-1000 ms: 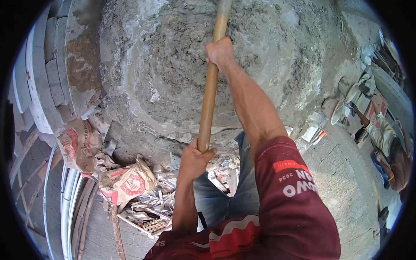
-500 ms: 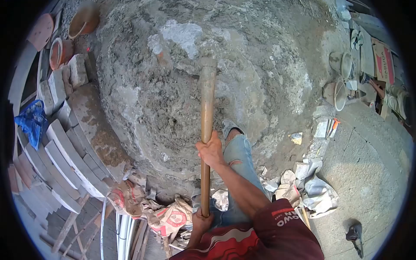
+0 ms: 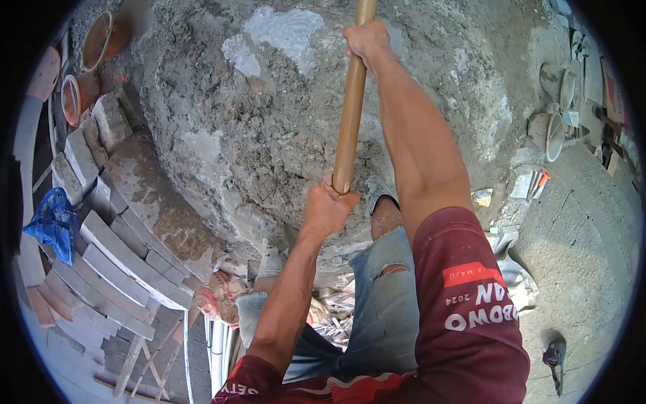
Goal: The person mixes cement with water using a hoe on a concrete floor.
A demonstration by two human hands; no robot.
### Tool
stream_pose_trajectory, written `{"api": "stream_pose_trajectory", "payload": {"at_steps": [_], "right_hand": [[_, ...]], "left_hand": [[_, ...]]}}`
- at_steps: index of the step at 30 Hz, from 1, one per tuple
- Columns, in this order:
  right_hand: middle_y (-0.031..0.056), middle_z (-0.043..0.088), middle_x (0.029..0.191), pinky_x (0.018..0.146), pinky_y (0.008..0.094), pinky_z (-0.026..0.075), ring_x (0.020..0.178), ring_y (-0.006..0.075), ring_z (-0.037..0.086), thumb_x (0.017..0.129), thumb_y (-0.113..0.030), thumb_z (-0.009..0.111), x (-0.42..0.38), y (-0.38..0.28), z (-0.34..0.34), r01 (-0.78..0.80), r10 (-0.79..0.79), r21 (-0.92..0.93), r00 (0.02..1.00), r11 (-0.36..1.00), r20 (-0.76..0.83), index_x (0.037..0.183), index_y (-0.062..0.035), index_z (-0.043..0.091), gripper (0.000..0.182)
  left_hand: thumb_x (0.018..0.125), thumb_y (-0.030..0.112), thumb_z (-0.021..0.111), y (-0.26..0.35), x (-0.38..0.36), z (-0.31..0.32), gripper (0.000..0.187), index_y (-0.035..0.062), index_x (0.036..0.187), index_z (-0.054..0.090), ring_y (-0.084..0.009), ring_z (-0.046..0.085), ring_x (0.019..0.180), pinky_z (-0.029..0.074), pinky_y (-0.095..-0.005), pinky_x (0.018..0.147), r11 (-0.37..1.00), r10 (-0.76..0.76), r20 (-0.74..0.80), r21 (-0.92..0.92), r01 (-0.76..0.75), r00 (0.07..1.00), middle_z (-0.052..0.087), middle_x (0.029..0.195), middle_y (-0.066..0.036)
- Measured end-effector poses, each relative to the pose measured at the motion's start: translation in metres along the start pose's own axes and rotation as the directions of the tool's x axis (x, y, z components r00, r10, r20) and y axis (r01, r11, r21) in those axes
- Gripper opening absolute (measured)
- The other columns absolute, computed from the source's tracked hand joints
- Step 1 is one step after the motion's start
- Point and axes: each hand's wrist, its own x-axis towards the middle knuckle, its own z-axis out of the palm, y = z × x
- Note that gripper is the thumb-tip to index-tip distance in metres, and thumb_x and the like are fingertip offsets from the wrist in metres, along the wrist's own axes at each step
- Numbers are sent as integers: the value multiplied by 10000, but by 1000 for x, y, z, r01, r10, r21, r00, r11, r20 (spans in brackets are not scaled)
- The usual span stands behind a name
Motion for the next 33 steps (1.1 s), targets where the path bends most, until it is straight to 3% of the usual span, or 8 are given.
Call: {"api": "stream_pose_trajectory", "payload": {"at_steps": [12,14,18,20,22,26,30,33], "right_hand": [[159,641,688,520,368,519,547,226,646,755,-99,616,-123,45,85,-179,179,-85,984,980,-5,893,115,623,254],[183,636,678,507,380,516,541,259,648,744,-62,603,-176,54,113,-204,212,-133,976,970,55,859,129,609,223],[186,615,665,454,367,489,503,241,619,741,-64,624,-295,100,157,-240,260,-130,950,962,174,946,116,546,283],[139,563,693,412,335,452,479,198,567,759,-54,617,-339,111,157,-202,231,-145,945,969,232,987,72,487,292],[154,581,696,429,348,469,479,214,586,765,-65,619,-346,94,157,-127,171,-172,946,977,274,1009,71,476,314],[87,508,660,404,321,444,450,166,523,779,-47,597,-325,4,165,81,-92,51,951,995,294,971,53,440,268],[145,578,664,423,334,474,477,192,585,763,-83,618,-240,-95,221,458,-432,-43,862,888,264,947,128,462,320],[174,625,659,473,360,510,534,218,648,755,-143,637,-183,-122,275,490,-439,-138,852,861,286,796,103,580,255]], "left_hand": [[751,157,667,-105,-101,-95,268,-11,935,569,-117,476,641,421,-291,580,967,-109,167,-213,144,980,533,674,-35],[753,173,669,-131,-143,-121,298,-23,958,576,-158,529,634,439,-314,595,937,-249,234,-186,294,940,561,671,-80],[731,276,693,-196,-249,-122,397,-34,955,588,-370,639,739,517,-414,666,948,110,213,270,-167,971,638,798,-232],[716,303,705,-191,-281,-110,396,-7,938,599,-393,647,760,522,-458,673,929,-371,18,17,371,928,646,803,-237],[716,297,703,-188,-289,-104,370,5,917,598,-402,644,747,519,-470,671,935,-350,-5,-65,349,937,645,783,-235],[718,280,694,-176,-224,-109,300,33,847,581,-426,630,705,511,-497,654,979,-194,-169,-92,180,966,640,713,-216],[724,185,666,-141,-90,-165,251,10,881,578,-411,631,755,510,-440,659,980,-47,-279,-199,-10,959,639,780,-224],[746,156,652,-128,-39,-182,202,10,859,569,-321,640,637,491,-392,587,978,23,-386,-183,-101,922,641,714,-158]]}}
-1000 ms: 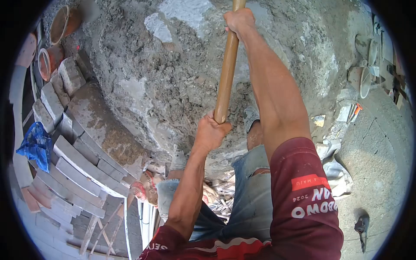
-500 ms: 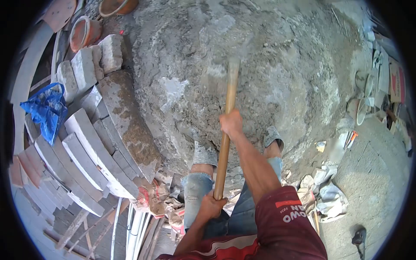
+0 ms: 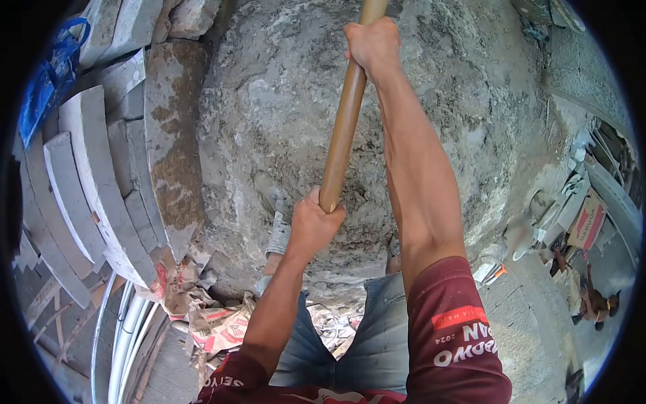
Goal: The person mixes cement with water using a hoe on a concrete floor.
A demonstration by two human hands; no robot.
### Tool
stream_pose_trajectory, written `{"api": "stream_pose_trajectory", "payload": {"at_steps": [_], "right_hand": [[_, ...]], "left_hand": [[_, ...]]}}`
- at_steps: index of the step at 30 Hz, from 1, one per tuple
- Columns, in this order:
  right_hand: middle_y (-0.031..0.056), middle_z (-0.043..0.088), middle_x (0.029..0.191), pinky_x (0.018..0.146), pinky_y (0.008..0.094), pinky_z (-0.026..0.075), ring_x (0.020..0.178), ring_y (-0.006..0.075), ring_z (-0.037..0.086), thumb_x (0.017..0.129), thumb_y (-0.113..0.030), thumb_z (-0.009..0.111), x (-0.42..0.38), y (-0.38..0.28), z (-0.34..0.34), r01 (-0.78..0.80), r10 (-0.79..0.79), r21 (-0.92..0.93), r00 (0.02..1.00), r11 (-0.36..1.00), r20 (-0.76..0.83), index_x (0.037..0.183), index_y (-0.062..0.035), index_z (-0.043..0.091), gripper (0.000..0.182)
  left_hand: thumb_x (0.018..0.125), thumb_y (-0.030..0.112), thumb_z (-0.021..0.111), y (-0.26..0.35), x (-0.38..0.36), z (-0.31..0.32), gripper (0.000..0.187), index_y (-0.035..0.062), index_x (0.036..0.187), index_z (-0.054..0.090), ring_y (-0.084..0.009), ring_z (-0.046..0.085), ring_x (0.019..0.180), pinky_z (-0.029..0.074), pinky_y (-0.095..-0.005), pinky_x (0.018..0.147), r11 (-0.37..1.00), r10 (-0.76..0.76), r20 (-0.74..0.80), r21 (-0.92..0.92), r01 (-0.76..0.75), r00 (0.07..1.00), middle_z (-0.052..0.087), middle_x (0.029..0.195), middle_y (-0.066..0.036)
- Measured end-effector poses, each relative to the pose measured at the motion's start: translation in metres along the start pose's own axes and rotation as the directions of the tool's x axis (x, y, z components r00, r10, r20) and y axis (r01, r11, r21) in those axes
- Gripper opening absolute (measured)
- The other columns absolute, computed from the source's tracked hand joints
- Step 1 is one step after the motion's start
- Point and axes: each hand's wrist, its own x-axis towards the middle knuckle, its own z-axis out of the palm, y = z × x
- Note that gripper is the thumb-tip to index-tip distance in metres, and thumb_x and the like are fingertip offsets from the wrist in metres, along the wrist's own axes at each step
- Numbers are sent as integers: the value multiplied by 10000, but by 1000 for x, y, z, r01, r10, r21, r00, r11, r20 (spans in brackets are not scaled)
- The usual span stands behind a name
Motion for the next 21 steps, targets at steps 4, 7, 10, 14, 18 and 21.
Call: {"api": "stream_pose_trajectory", "payload": {"at_steps": [4,7,10,14,18,21], "right_hand": [[189,666,764,647,361,540,684,283,677,759,-154,635,-20,55,46,-182,230,-237,954,954,191,860,81,623,256],[255,645,1036,854,382,516,995,355,639,771,-150,623,-71,100,56,-252,335,-344,919,904,207,1069,80,569,381],[274,608,1107,874,399,507,1052,365,609,769,-139,620,-129,135,27,-354,482,-401,830,845,282,1133,86,520,439],[257,644,852,585,382,538,664,302,669,748,-70,609,-201,146,-43,-498,564,-269,761,824,320,1031,115,522,349],[172,600,714,434,355,490,499,226,613,747,-70,617,-267,166,-108,-582,569,-47,770,811,287,992,110,488,330],[127,561,677,419,337,478,476,195,585,760,-73,606,-273,142,-153,-591,572,30,790,806,222,971,78,466,295]], "left_hand": [[723,181,637,-17,-33,21,251,-8,876,577,-365,616,673,482,-409,639,922,-272,140,-247,299,952,618,710,-213],[719,156,651,-46,-93,35,239,-19,852,558,-236,566,604,467,-360,603,858,-422,201,-228,461,884,577,667,-147],[720,119,666,-27,-162,56,198,-2,830,554,-136,532,626,450,-318,582,713,-519,315,-354,606,795,558,665,-61],[730,130,716,-8,-238,67,240,11,870,563,-99,534,595,450,-295,524,740,-500,387,-274,615,775,573,672,-44],[722,213,710,29,-296,49,310,27,940,589,-171,598,619,487,-329,592,830,-539,416,114,546,732,608,692,-76],[703,301,718,21,-317,50,403,53,1003,612,-316,676,732,519,-421,678,805,-475,514,-73,589,714,660,754,-182]]}}
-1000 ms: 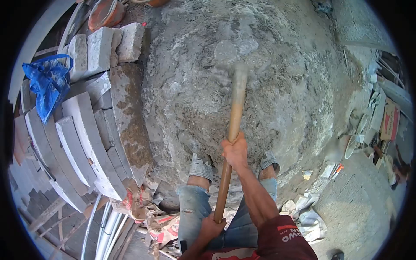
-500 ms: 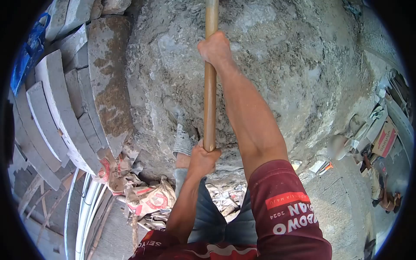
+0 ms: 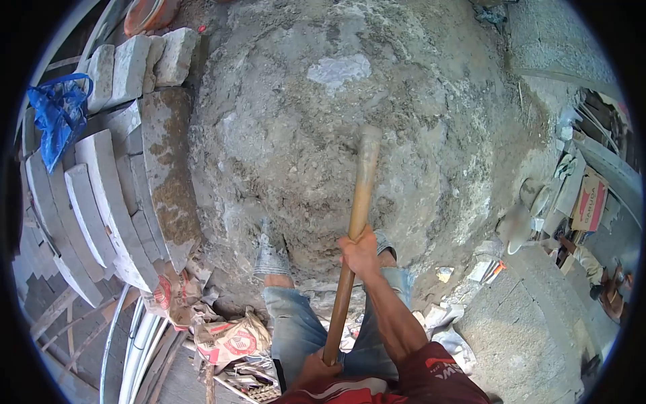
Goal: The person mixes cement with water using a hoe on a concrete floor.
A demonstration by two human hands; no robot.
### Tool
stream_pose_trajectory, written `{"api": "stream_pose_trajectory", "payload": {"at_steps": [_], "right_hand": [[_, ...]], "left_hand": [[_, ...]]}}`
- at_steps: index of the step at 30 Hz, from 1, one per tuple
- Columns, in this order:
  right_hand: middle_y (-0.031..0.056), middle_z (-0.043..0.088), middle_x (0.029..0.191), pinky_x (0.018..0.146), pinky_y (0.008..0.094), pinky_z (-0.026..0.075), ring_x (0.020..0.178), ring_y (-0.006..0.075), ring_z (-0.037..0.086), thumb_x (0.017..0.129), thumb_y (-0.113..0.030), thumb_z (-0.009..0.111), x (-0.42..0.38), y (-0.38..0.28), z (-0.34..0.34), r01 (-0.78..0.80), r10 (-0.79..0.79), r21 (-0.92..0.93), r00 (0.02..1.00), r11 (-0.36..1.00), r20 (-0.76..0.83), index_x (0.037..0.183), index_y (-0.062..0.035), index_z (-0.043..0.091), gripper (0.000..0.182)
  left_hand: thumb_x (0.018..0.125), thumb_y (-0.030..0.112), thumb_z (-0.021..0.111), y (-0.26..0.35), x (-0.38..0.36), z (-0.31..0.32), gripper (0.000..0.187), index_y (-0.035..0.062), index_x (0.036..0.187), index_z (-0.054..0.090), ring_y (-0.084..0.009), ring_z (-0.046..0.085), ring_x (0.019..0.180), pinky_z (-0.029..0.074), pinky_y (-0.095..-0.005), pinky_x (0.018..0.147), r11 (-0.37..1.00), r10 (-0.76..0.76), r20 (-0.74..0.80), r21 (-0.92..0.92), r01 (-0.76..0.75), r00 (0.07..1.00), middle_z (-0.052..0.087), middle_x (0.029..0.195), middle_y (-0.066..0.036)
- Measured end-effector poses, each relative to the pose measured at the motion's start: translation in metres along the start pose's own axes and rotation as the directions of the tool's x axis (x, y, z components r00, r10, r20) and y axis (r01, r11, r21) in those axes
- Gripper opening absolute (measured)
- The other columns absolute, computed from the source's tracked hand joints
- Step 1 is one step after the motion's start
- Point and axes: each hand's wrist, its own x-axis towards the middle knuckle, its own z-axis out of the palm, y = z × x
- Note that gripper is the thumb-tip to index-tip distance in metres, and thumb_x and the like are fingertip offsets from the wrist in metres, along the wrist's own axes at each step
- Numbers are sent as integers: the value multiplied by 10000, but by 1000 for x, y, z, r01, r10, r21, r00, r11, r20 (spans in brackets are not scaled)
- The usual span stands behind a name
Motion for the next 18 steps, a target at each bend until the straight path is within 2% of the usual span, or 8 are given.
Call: {"api": "stream_pose_trajectory", "payload": {"at_steps": [1,3,6,9,12,14,16,18], "right_hand": [[112,544,665,413,326,473,465,185,569,763,-69,601,4,-15,-11,75,-70,98,996,992,-53,953,62,457,272],[87,518,646,405,307,466,453,168,543,769,-63,589,25,-53,-34,225,-200,183,969,957,-146,926,37,439,239],[94,522,622,399,293,457,446,163,540,767,-77,576,95,-143,-58,468,-427,148,871,871,-245,893,43,449,215],[68,541,599,441,295,465,477,149,554,766,-103,606,179,-231,-65,618,-580,66,765,783,-281,804,36,538,160],[81,562,652,482,320,487,519,172,571,781,-115,637,245,-281,-38,579,-525,112,793,808,-308,863,81,566,225],[111,590,696,485,336,488,543,184,587,790,-125,645,265,-264,-8,561,-539,28,808,828,-237,885,101,571,256],[134,606,706,479,348,486,539,187,592,790,-124,641,259,-231,28,413,-428,-113,888,903,-169,909,119,569,279],[144,610,703,473,359,484,522,195,593,785,-105,633,248,-189,52,256,-264,-75,956,964,-127,924,130,570,281]], "left_hand": [[703,301,718,4,11,2,403,53,1003,612,-316,676,732,519,-421,678,1000,-4,12,-6,4,1000,660,754,-182],[707,283,713,40,59,-7,381,43,984,609,-381,650,766,516,-438,699,911,131,-56,401,-98,990,661,802,-195],[730,212,659,124,158,-29,269,48,933,594,-429,622,772,505,-477,691,814,485,-95,411,-410,869,639,797,-229],[713,153,641,224,230,-62,234,14,892,583,-417,607,693,488,-431,629,733,641,-135,399,-551,755,612,733,-231],[705,141,636,267,255,-87,219,9,867,569,-314,599,613,467,-386,586,732,625,-138,444,-516,768,604,673,-172],[703,136,622,259,252,-95,249,-1,910,598,-305,625,637,488,-383,615,851,491,-167,301,-430,855,624,698,-189],[703,143,623,232,238,-100,247,-7,897,591,-270,606,621,479,-370,604,888,424,-178,274,-369,888,611,683,-176],[703,153,634,191,222,-99,250,-19,875,578,-228,580,602,468,-354,591,934,321,-210,233,-271,924,593,664,-161]]}}
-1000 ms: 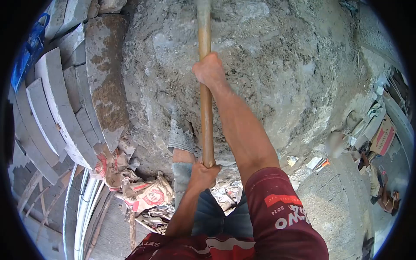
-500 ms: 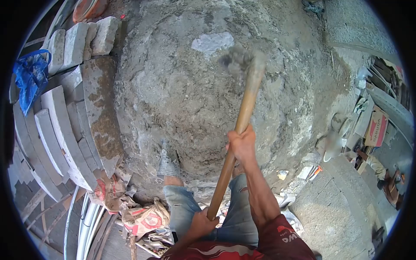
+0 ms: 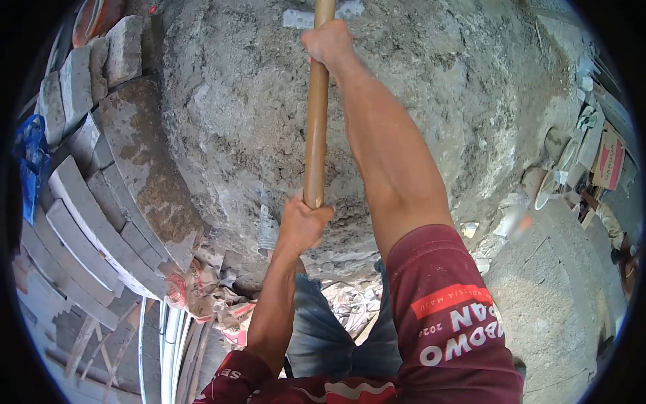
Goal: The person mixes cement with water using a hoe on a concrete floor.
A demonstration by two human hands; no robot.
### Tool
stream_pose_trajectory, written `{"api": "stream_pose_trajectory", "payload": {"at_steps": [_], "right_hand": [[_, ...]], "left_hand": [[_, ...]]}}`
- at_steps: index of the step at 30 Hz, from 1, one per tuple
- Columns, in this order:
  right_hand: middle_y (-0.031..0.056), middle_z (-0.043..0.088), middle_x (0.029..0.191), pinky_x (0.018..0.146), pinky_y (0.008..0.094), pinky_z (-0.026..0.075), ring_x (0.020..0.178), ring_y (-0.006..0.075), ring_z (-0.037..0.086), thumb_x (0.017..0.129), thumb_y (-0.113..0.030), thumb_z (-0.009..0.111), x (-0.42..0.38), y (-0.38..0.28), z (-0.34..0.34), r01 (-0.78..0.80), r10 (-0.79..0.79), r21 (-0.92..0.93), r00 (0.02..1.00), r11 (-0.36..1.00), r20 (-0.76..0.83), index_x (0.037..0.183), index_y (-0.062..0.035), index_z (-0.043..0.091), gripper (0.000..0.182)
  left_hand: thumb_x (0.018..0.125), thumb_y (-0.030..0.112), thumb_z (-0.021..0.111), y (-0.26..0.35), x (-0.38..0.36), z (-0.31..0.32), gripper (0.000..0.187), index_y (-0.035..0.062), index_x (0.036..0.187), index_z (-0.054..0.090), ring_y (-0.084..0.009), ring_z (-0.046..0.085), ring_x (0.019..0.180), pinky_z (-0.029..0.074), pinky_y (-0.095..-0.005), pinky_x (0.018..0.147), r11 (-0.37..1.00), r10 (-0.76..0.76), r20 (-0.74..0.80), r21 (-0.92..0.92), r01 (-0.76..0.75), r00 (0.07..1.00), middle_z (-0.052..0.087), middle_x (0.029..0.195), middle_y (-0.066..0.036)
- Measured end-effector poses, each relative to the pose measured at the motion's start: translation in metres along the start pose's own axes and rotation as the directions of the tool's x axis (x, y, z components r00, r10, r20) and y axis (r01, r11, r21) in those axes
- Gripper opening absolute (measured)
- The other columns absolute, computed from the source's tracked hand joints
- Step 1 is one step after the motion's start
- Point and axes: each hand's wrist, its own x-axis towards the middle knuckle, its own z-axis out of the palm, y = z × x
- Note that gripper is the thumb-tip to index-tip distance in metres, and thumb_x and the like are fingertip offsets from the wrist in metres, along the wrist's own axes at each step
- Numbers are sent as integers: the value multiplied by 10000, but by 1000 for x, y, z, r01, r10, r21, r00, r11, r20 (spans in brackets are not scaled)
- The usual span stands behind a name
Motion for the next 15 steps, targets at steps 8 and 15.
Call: {"api": "stream_pose_trajectory", "payload": {"at_steps": [8,15], "right_hand": [[223,638,716,491,352,518,553,248,652,772,-66,633,-158,142,-41,-271,280,-70,936,960,214,964,170,551,316],[80,511,637,393,315,452,452,176,542,779,-40,600,-246,153,-153,-308,272,184,941,933,200,945,70,483,231]], "left_hand": [[696,182,725,-78,-177,92,270,3,835,578,-174,586,612,478,-337,577,942,-324,154,-42,333,934,607,685,-109],[695,256,730,-53,-270,151,387,-5,950,600,-271,663,692,513,-379,662,953,-301,215,20,304,929,649,726,-144]]}}
